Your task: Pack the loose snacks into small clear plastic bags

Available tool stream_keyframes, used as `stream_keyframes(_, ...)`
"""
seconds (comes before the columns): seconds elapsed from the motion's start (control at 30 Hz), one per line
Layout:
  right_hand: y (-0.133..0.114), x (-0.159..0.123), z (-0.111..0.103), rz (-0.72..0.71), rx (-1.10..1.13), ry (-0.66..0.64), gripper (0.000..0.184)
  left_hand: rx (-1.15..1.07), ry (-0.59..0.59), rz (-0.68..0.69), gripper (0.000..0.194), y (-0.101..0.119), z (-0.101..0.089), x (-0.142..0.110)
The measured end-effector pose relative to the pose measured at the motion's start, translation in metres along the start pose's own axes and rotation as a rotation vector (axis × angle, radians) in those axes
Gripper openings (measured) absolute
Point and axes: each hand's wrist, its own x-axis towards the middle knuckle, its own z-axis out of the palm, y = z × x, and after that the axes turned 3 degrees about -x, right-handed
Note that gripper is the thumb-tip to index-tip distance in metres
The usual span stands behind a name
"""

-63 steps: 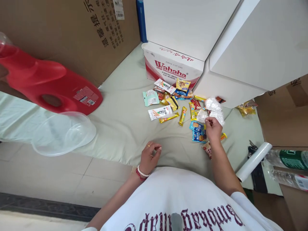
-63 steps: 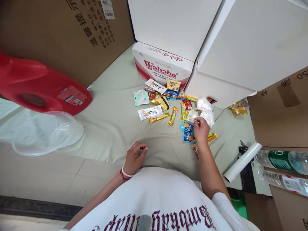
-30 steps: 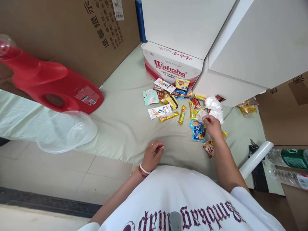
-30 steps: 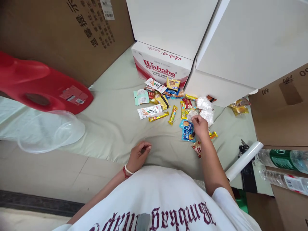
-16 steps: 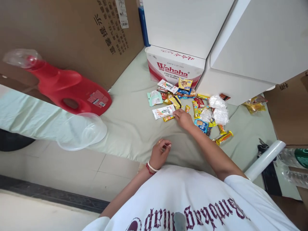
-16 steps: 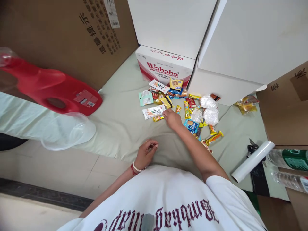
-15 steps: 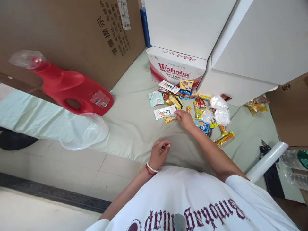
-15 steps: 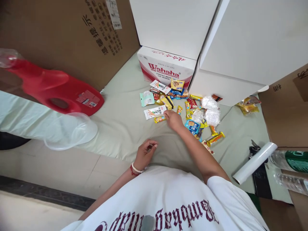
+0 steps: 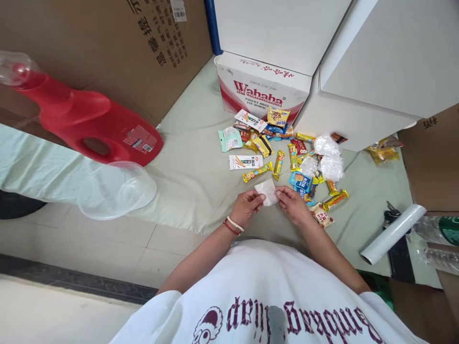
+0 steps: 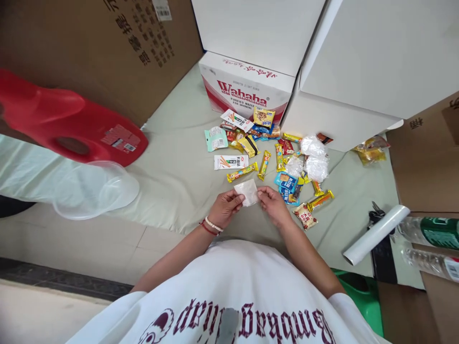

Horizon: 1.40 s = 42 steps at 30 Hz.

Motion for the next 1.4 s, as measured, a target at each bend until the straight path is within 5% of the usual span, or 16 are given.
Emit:
stream_keyframes(0.07, 0.003, -0.006, -0.001, -0.163, -0.171, 0.108, 0.032, 0.057, 0.029, 0.04, 0.045, -0.003, 0.002, -0.001)
stream_keyframes(0.13, 0.003, -0.01, 0.001, -0.254, -0.252, 0.013, 0.032, 0.099, 0.024, 0.066, 0.043, -0.004, 0.002, -0.002)
stream_keyframes(0.23, 0.004, -0.01, 0.006, -0.21, -0.145, -0.234, 0.034, 0.067, -0.019, 0.071, 0.039, -0.004, -0.001, -0.006)
stream_keyframes(0.37, 0.01, -0.004, 0.009, -0.096, 0.048, -0.249, 0.031, -0.039, -0.005, 0.038, 0.039, 0.0, -0.005, -0.01)
stream_keyframes(0.6, 0.012, 0.002, -0.006, 0.023, 0.381, 0.052, 0.035, -0.068, 0.147, 0.039, 0.043, -0.007, -0.024, -0.016)
stream_keyframes(0.73, 0.012, 0.004, -0.017, 0.004, 0.327, 0.155, 0.039, 0.197, 0.197, 0.027, 0.036, -0.015, -0.042, -0.029)
stream_keyframes(0.87, 0.007, -0.001, -0.015, -0.009, 0.262, 0.112, 0.038, 0.634, 0.342, 0.36, 0.029, -0.009, -0.042, -0.042)
stream_keyframes(1.0, -0.002, -0.008, -0.003, -0.016, 0.215, 0.019, 0.035, 0.764, 0.136, 0.598, 0.02, 0.004, -0.016, -0.037)
stream_keyframes(1.17, -0.012, -0.016, 0.004, -0.045, 0.143, -0.062, 0.034, 0.617, -0.018, 0.548, 0.024, 0.005, 0.014, -0.011)
stream_keyframes(1.4, -0.02, -0.024, -0.024, 0.006, 0.253, -0.013, 0.037, 0.057, 0.05, 0.192, 0.035, 0.003, -0.009, -0.008)
